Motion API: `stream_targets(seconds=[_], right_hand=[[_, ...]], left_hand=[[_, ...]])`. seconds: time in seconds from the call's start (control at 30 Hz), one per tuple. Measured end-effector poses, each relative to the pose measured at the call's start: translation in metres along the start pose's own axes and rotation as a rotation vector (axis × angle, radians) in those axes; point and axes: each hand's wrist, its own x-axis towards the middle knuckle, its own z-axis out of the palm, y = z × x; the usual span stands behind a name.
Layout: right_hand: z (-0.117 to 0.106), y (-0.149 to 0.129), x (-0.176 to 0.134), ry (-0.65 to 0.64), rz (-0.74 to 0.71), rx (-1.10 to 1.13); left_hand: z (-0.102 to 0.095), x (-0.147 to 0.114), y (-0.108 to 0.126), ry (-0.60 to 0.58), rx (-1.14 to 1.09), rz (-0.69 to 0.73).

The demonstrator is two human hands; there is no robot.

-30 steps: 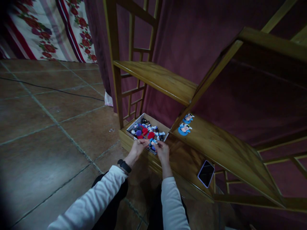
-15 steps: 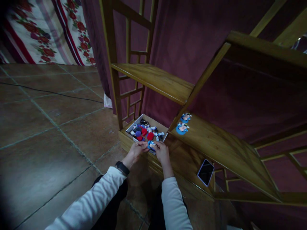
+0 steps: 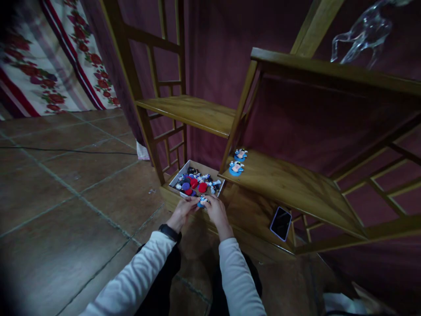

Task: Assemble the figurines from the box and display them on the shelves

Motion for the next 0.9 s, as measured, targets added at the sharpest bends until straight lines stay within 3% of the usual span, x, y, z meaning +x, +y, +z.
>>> stream_targets(seconds=[0.23, 0.37, 0.53, 0.77, 0.9], right_hand=[[0.011, 0.005, -0.037, 0.194, 0.087, 0.299], [0.012, 0.003, -0.072, 0.196, 0.192, 0.492], [0.008, -0.012, -0.105, 0.218, 0.322, 0.773], [0.009, -0.016, -0.116, 0.236, 0.362, 0.796], [0.010, -0.010, -0.117, 0.224, 0.364, 0.838]], left_hand=[[0.000, -0.026, -0.001, 0.024, -0.215, -0.118], [0.001, -0.046, -0.002, 0.023, -0.228, -0.079], [0.001, -0.077, -0.023, -0.056, -0.144, -0.077], [0.008, -0.096, -0.038, -0.149, -0.034, -0.043], [0.009, -0.098, -0.039, -0.135, 0.009, 0.016]])
